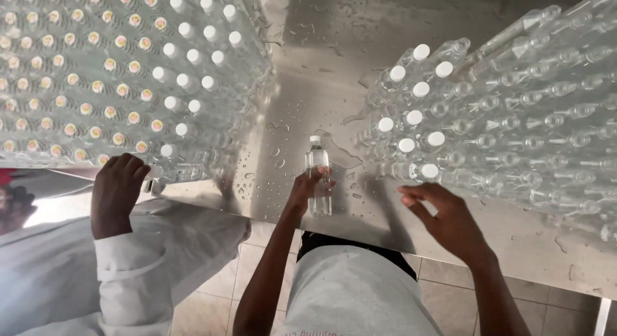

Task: Arranging water bottles on a production table and manually tightening plastic caps onto them.

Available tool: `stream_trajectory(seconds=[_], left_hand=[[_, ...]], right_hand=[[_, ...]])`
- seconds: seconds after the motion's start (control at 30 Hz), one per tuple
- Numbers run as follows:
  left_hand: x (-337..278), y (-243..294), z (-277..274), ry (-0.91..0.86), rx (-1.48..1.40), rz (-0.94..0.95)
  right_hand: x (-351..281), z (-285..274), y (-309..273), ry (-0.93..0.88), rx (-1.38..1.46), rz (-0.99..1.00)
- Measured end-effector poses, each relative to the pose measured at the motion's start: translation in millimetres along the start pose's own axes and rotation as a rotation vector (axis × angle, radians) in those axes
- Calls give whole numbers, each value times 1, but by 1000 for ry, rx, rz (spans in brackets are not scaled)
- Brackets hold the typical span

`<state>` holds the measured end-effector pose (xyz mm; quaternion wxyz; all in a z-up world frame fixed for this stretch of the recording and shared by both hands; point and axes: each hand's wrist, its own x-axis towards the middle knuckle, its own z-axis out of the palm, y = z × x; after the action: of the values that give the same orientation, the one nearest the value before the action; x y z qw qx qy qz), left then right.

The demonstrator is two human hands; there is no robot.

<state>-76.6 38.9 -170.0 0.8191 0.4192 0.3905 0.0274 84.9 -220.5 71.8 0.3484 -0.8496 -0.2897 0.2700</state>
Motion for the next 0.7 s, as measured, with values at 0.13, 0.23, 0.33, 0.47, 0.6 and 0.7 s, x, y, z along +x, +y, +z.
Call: stream_trajectory(seconds=[0.13, 0.23, 0.33, 0.47, 0.6, 0.7], left_hand=[[-4, 5, 9, -54, 15, -22], [-5, 10, 14, -91, 66, -20], [-32, 49, 42, -64, 77, -43], [-40, 59, 54, -58, 97, -31], [-34, 53, 50, -66, 81, -14], [-23, 36, 34, -130, 53, -13]], right_hand=[[-5, 22, 6, -106, -33, -12], [-5, 32, 2, -184, -58, -1], [-5, 35, -2, -260, -101, 34], [-4, 40, -2, -284, -151, 10], [-1, 43, 2, -341, -211, -19], [-1, 50, 12, -330, -262, -107]])
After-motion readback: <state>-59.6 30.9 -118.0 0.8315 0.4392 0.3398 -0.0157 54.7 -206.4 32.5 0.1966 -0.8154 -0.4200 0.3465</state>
